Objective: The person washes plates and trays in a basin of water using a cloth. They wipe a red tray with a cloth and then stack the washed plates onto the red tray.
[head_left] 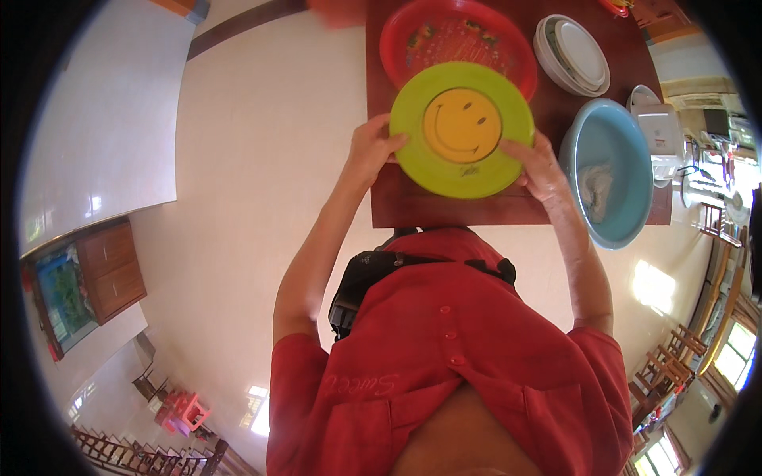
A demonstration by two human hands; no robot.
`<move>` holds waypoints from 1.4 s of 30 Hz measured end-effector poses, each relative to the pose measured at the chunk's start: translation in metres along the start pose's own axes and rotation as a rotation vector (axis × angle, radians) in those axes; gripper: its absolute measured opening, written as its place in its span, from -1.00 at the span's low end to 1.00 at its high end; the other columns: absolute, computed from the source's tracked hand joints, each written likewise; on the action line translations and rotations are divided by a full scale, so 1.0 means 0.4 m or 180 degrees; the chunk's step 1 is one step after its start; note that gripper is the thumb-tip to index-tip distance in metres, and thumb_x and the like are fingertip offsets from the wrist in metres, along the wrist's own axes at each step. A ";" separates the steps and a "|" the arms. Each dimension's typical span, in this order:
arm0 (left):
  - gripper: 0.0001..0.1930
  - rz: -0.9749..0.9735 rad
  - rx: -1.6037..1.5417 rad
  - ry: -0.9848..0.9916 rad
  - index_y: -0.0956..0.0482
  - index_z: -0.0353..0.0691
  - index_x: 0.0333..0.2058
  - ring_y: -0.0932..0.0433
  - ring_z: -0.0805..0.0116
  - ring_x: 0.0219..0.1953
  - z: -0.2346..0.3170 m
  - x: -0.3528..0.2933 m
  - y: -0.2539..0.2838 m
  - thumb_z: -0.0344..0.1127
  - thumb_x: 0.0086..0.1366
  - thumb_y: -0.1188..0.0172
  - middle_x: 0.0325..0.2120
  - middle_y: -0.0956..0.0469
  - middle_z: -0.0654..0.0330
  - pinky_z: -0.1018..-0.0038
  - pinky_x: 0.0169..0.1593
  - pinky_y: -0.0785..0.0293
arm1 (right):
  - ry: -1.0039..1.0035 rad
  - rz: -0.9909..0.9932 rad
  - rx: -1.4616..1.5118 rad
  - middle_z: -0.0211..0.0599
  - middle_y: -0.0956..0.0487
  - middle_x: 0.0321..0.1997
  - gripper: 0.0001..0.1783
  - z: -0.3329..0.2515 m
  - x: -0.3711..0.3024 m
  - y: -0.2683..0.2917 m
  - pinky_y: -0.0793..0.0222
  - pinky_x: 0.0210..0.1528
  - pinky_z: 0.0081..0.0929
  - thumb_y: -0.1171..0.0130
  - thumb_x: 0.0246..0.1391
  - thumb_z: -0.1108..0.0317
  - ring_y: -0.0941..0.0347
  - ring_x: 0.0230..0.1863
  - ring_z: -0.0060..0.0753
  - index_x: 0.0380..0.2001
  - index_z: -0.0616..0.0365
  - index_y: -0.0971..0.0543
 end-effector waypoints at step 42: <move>-0.77 0.0220 -0.0759 0.0981 -0.33 -0.32 -0.18 -0.45 0.27 -0.32 -0.076 0.389 -0.083 -0.47 0.16 -0.02 -0.30 -0.42 0.08 0.27 -0.24 -0.50 | 0.2403 0.0737 -0.5374 -0.27 -0.32 -0.10 -0.57 -0.074 0.264 -0.089 -0.45 -0.53 -0.41 -0.09 -0.18 0.46 -0.40 -0.30 -0.26 -0.13 -0.01 -0.37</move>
Point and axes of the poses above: each hand's wrist, its own x-axis towards the middle knuckle, its own y-axis out of the back of the hand, z = x × y, the point moved 10 cm from there along x, towards the middle knuckle
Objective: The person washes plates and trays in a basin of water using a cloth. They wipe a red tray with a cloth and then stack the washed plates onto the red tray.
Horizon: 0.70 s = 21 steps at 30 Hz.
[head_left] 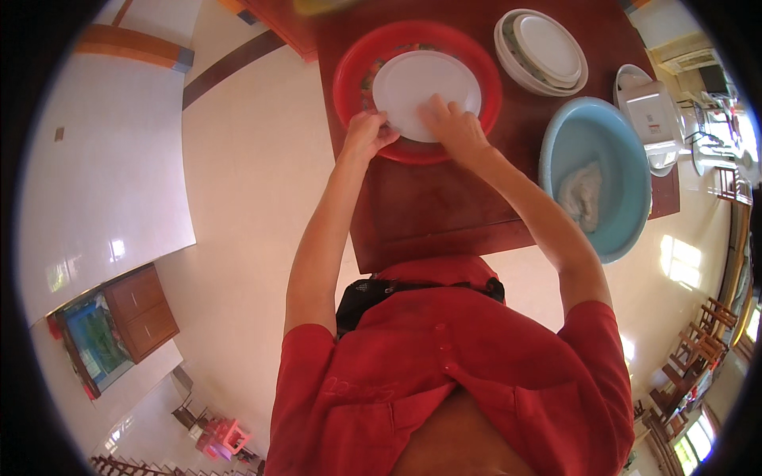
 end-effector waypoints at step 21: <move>-0.67 -0.1261 0.0055 0.0066 -0.25 -0.51 -0.07 -0.44 0.01 -0.16 0.026 0.003 -0.082 -0.41 0.24 0.19 -0.10 -0.32 -0.12 0.14 -0.24 -0.59 | -0.4530 0.0895 0.3569 0.07 -0.41 -0.05 -0.22 0.150 -0.209 -0.163 -0.46 -0.37 -0.36 -0.22 -0.13 0.34 -0.43 -0.13 -0.15 0.15 0.30 -0.12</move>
Point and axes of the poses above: each hand's wrist, its own x-axis towards the middle knuckle, its own y-axis out of the back of the hand, z = x × y, the point moved 10 cm from there along x, towards the middle knuckle
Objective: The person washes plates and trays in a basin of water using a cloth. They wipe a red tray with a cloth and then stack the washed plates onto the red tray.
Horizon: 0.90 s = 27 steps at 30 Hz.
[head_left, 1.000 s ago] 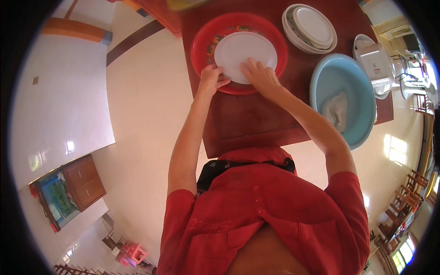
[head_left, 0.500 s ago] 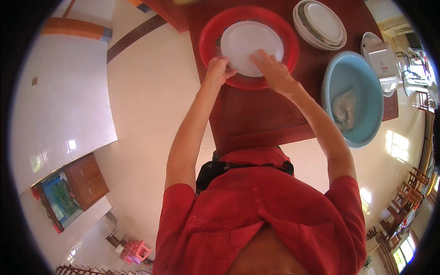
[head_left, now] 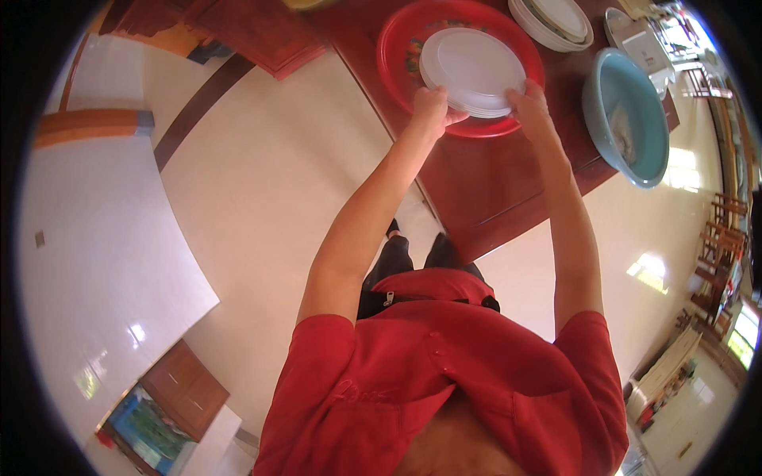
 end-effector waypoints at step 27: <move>-0.54 -0.0918 0.2344 0.1049 -0.23 -0.34 0.01 -0.43 0.20 -0.11 0.122 0.157 -0.007 -0.10 0.30 0.04 -0.10 -0.39 0.07 0.20 -0.10 -0.39 | -0.0240 0.0829 0.1873 -0.12 -0.54 -0.28 -0.46 -0.030 -0.108 0.032 -0.44 -0.23 -0.40 -0.29 -0.23 0.37 -0.49 -0.30 -0.32 -0.14 0.42 -0.40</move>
Point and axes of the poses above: each hand's wrist, its own x-axis towards the middle knuckle, its own y-axis out of the back of the hand, z = x × y, the point moved 10 cm from there along x, towards the middle knuckle
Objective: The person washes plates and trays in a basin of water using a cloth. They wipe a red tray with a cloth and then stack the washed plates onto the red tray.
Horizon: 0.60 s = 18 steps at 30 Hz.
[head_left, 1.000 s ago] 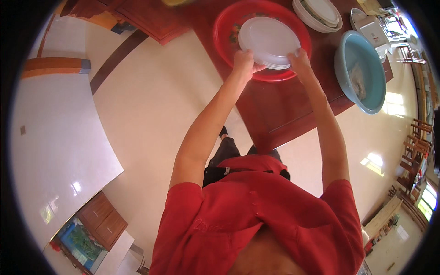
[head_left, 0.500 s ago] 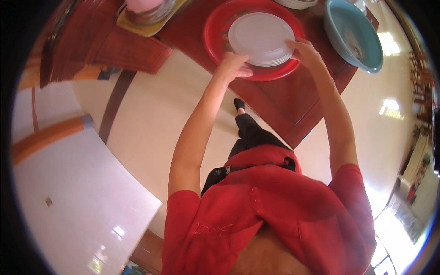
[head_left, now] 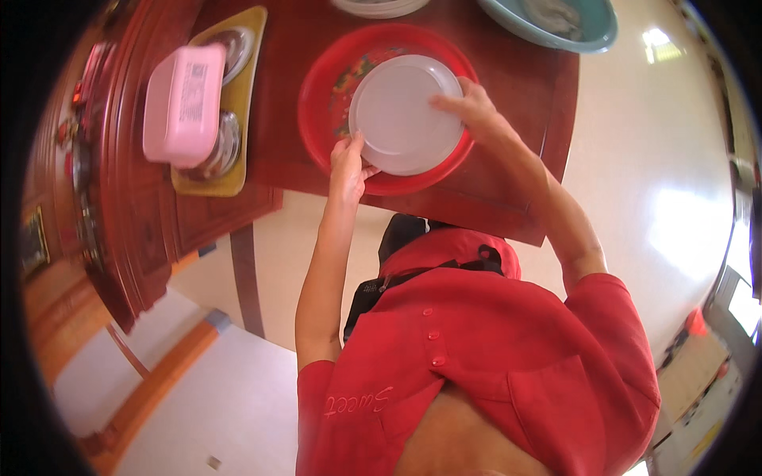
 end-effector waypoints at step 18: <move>-0.50 -0.2548 0.1482 0.0562 -0.26 -0.23 0.06 -0.52 0.24 -0.28 0.030 -0.100 -0.383 -0.02 0.26 0.01 -0.16 -0.44 0.04 0.41 -0.29 -0.49 | 0.1334 0.1445 -0.4502 -0.18 -0.33 -0.44 -0.84 -0.177 -0.396 0.011 -0.30 -0.52 -0.19 0.02 -0.08 0.49 -0.39 -0.48 -0.10 -0.38 0.12 -0.28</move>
Point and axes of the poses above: each hand's wrist, its own x-axis towards the middle knuckle, its own y-axis out of the back of the hand, z = x × y, the point moved 10 cm from there along x, towards the middle knuckle
